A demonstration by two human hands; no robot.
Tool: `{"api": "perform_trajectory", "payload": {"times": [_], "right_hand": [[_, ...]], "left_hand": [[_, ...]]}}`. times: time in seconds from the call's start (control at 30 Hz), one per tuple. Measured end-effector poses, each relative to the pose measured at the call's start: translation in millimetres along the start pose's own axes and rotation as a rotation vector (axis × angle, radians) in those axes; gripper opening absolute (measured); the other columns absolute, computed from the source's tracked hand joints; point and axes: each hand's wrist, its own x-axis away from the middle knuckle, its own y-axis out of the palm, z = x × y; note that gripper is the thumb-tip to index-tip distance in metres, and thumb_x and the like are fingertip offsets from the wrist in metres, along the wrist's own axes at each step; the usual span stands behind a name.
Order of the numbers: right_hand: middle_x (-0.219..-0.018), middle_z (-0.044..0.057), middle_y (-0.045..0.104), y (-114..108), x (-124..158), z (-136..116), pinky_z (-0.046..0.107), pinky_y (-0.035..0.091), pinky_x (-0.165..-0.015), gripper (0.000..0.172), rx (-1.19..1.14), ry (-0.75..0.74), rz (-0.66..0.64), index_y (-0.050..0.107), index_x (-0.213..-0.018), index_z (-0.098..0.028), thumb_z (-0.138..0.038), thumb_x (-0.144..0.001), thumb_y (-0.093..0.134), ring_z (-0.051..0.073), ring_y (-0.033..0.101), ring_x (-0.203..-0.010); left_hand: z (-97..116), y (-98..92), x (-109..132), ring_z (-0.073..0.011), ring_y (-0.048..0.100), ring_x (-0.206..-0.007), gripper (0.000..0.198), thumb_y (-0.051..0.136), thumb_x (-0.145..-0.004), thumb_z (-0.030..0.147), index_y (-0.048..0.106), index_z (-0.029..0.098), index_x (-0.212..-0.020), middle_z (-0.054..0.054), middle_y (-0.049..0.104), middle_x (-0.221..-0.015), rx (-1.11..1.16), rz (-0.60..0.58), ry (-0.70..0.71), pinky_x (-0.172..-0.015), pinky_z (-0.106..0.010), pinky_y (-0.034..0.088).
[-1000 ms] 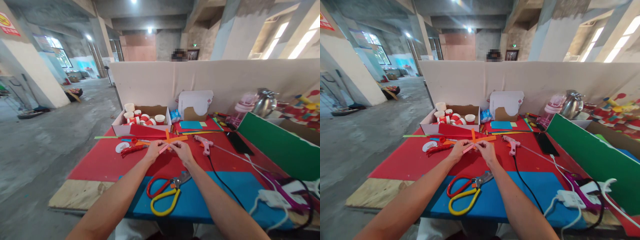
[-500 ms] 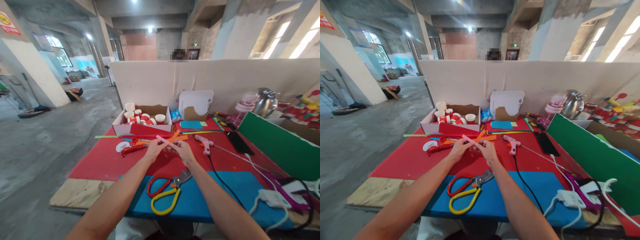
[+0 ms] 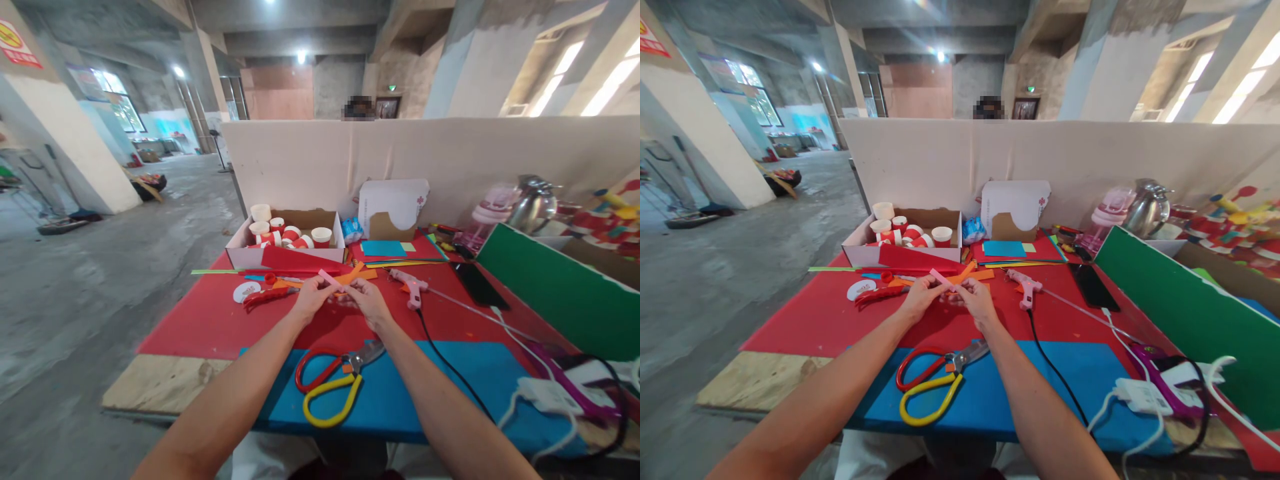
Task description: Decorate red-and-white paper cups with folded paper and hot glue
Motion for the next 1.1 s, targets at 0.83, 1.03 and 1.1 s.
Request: {"api": "perform_trajectory", "payload": {"times": [0.83,1.03,1.1], "right_hand": [[-0.061,0.003,0.070,-1.9,2.0,-5.5,0.023,0.058,-0.059,0.035,-0.110,0.084,-0.082,0.053,-0.059,-0.016,-0.025,-0.049,0.085,0.015,0.068,-0.057],[-0.060,0.002,0.070,-3.7,0.4,-1.2,0.022,0.058,-0.057,0.034,-0.083,0.081,-0.072,0.053,-0.061,-0.016,-0.023,-0.050,0.085,0.014,0.068,-0.055],[-0.059,0.002,0.069,-4.2,-0.3,0.0,0.022,0.058,-0.057,0.034,-0.073,0.082,-0.080,0.054,-0.061,-0.015,-0.023,-0.050,0.085,0.014,0.067,-0.055]], "left_hand": [[0.8,-2.1,0.0,-0.0087,0.047,-0.048,0.025,0.073,-0.057,0.034,0.063,0.012,-0.062,0.001,0.059,-0.053,0.038,-0.038,0.002,-0.051,-0.022,0.038],[3.3,0.1,1.2,-0.0082,0.047,-0.046,0.022,0.073,-0.056,0.031,0.062,0.012,-0.060,0.002,0.058,-0.051,0.052,-0.028,-0.023,-0.048,-0.021,0.037],[4.1,0.9,1.6,-0.0078,0.047,-0.045,0.022,0.073,-0.055,0.031,0.062,0.012,-0.060,0.002,0.058,-0.051,0.055,-0.022,-0.023,-0.047,-0.021,0.037]]}}
